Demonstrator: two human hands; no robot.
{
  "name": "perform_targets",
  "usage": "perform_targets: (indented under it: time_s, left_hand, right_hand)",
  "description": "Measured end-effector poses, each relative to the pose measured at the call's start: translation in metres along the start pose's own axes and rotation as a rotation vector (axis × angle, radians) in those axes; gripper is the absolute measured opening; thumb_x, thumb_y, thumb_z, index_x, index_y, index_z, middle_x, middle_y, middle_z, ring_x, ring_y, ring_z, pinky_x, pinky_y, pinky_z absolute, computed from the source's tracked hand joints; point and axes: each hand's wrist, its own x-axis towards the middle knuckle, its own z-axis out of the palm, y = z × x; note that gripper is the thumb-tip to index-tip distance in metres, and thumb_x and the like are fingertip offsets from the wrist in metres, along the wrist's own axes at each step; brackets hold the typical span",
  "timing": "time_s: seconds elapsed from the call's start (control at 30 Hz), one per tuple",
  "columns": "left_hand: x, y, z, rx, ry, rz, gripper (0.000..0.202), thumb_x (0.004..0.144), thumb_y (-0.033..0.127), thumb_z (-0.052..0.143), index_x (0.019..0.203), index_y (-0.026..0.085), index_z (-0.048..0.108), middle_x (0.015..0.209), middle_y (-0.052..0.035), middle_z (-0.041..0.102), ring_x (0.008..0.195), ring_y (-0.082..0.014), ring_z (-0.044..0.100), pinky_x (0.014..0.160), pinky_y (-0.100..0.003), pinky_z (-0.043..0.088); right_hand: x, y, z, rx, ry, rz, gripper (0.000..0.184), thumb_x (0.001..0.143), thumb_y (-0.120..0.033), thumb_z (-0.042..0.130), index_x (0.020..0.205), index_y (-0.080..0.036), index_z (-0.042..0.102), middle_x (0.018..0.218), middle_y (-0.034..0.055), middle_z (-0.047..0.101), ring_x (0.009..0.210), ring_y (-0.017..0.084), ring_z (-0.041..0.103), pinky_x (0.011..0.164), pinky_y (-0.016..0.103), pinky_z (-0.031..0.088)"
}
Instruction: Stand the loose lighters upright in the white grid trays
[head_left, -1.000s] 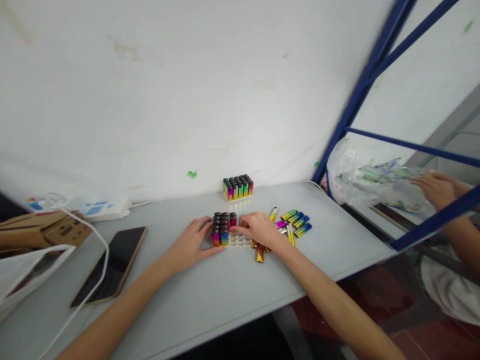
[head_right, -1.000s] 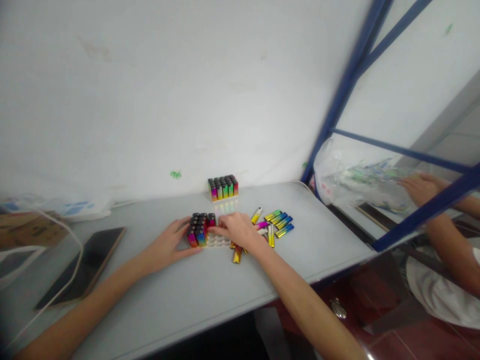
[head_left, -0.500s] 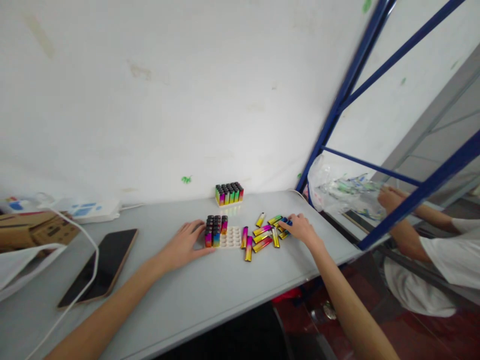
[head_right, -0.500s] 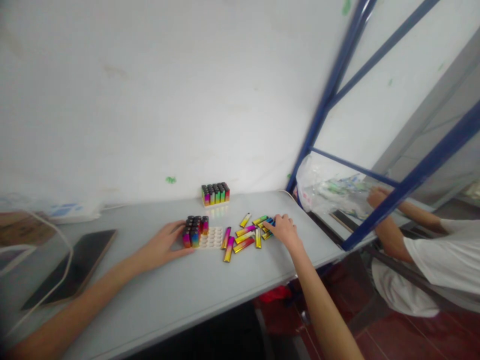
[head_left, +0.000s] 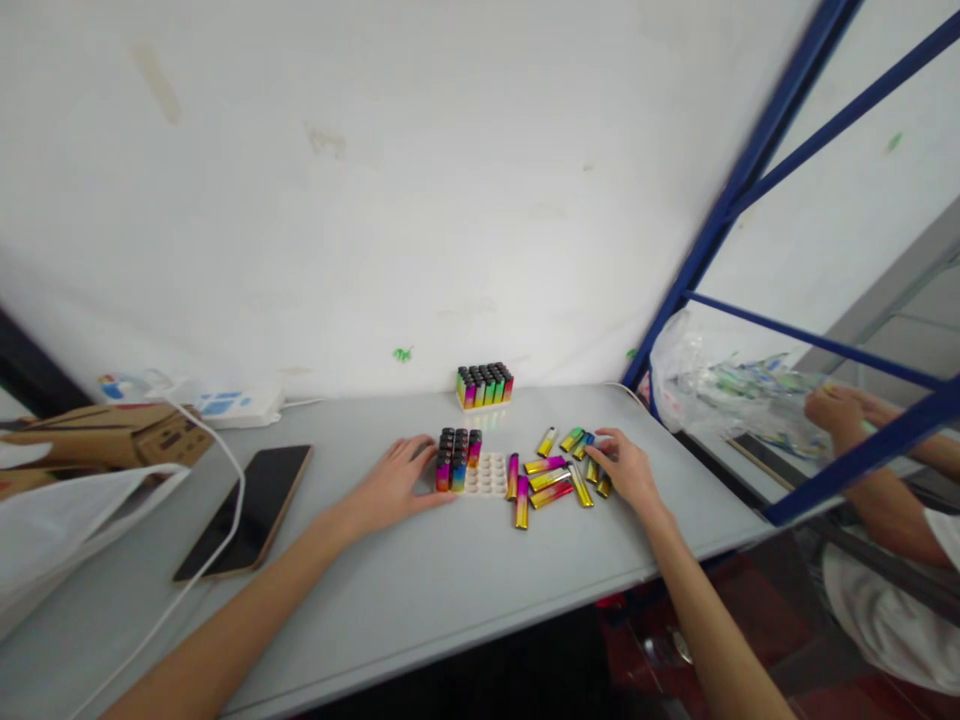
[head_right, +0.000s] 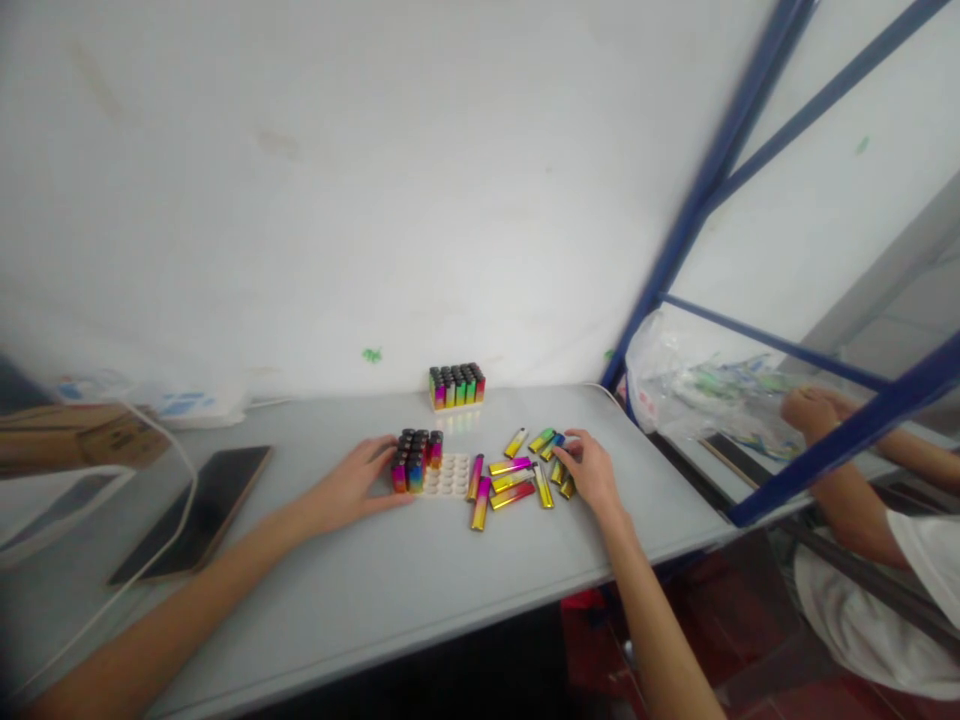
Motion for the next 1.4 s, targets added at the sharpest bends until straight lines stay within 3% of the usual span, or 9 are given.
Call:
perform_targets:
  time_s: [0.17, 0.3, 0.57, 0.67, 0.8, 1.0, 1.17, 1.27, 1.4]
  left_hand:
    - [-0.001, 0.002, 0.0, -0.007, -0.007, 0.0, 0.078, 0.091, 0.08, 0.064, 0.136, 0.016, 0.067, 0.147, -0.0204, 0.063, 0.134, -0.0394, 0.061, 0.12, -0.056, 0.047]
    - [0.0, 0.003, -0.002, 0.007, -0.005, 0.015, 0.077, 0.092, 0.081, 0.061, 0.134, 0.017, 0.067, 0.145, -0.0201, 0.064, 0.134, -0.0389, 0.062, 0.12, -0.057, 0.046]
    - [0.001, 0.004, -0.002, 0.017, -0.015, 0.013, 0.078, 0.093, 0.083, 0.058, 0.131, 0.016, 0.068, 0.145, -0.022, 0.063, 0.132, -0.0407, 0.063, 0.119, -0.059, 0.048]
    - [0.001, 0.005, -0.003, 0.021, -0.026, 0.009, 0.079, 0.093, 0.083, 0.057, 0.131, 0.015, 0.068, 0.145, -0.0229, 0.063, 0.133, -0.0407, 0.063, 0.12, -0.059, 0.047]
    - [0.0, 0.007, -0.005, 0.01, -0.03, 0.005, 0.079, 0.093, 0.083, 0.058, 0.135, 0.016, 0.067, 0.146, -0.0213, 0.064, 0.134, -0.0399, 0.062, 0.121, -0.058, 0.046]
    - [0.0, 0.005, -0.005, 0.002, -0.018, 0.01, 0.078, 0.091, 0.081, 0.063, 0.137, 0.018, 0.067, 0.146, -0.02, 0.064, 0.133, -0.0383, 0.062, 0.119, -0.056, 0.049]
    - [-0.002, 0.004, -0.004, 0.003, -0.013, 0.003, 0.078, 0.09, 0.08, 0.066, 0.138, 0.018, 0.067, 0.147, -0.0198, 0.063, 0.135, -0.0389, 0.061, 0.12, -0.057, 0.048]
    - [-0.003, 0.005, -0.004, -0.008, -0.01, 0.001, 0.077, 0.09, 0.079, 0.068, 0.139, 0.02, 0.066, 0.147, -0.0185, 0.064, 0.136, -0.0386, 0.06, 0.121, -0.057, 0.047]
    - [-0.003, 0.006, -0.006, -0.012, -0.034, -0.007, 0.08, 0.091, 0.079, 0.066, 0.142, 0.018, 0.065, 0.149, -0.02, 0.062, 0.138, -0.0395, 0.059, 0.122, -0.058, 0.046]
  right_hand:
    - [-0.004, 0.004, -0.007, -0.115, 0.116, -0.039, 0.058, 0.094, -0.064, 0.058, 0.124, -0.015, 0.068, 0.104, 0.015, 0.074, 0.082, 0.028, 0.073, 0.084, 0.043, 0.056]
    - [-0.012, 0.007, -0.01, -0.305, -0.01, -0.033, 0.065, 0.09, -0.063, 0.069, 0.135, -0.017, 0.065, 0.102, 0.0126, 0.074, 0.092, 0.031, 0.072, 0.083, 0.041, 0.053]
    - [-0.003, -0.003, -0.008, -0.322, -0.06, 0.097, 0.041, 0.094, -0.027, 0.065, 0.133, -0.016, 0.068, 0.08, 0.0062, 0.075, 0.079, 0.026, 0.071, 0.075, 0.034, 0.048]
    - [0.001, -0.009, -0.01, -0.077, 0.032, 0.142, 0.04, 0.094, -0.039, 0.064, 0.126, -0.016, 0.07, 0.079, 0.0067, 0.072, 0.077, 0.026, 0.07, 0.075, 0.036, 0.051]
    - [-0.003, -0.038, -0.008, 0.592, 0.105, 0.157, 0.068, 0.081, -0.065, 0.077, 0.134, -0.025, 0.06, 0.097, 0.0031, 0.068, 0.078, 0.021, 0.07, 0.07, 0.036, 0.058]
    - [-0.005, -0.116, 0.006, 1.101, -0.294, 0.091, 0.064, 0.08, -0.057, 0.085, 0.129, -0.035, 0.051, 0.086, -0.0054, 0.061, 0.059, 0.009, 0.047, 0.053, 0.021, 0.039]
    - [0.014, -0.161, 0.039, 0.985, -0.387, 0.066, 0.061, 0.086, -0.071, 0.072, 0.127, -0.03, 0.053, 0.063, -0.013, 0.034, 0.047, 0.009, 0.023, 0.046, 0.021, 0.018]
    - [0.022, -0.172, 0.064, 0.81, -0.292, 0.024, 0.059, 0.088, -0.081, 0.059, 0.1, -0.023, 0.06, 0.06, -0.0105, 0.033, 0.048, 0.01, 0.027, 0.046, 0.025, 0.02]
    - [0.014, -0.169, 0.087, 0.584, -0.091, -0.088, 0.06, 0.092, -0.078, 0.052, 0.066, -0.024, 0.044, 0.06, -0.0047, 0.038, 0.058, 0.013, 0.037, 0.054, 0.028, 0.028]
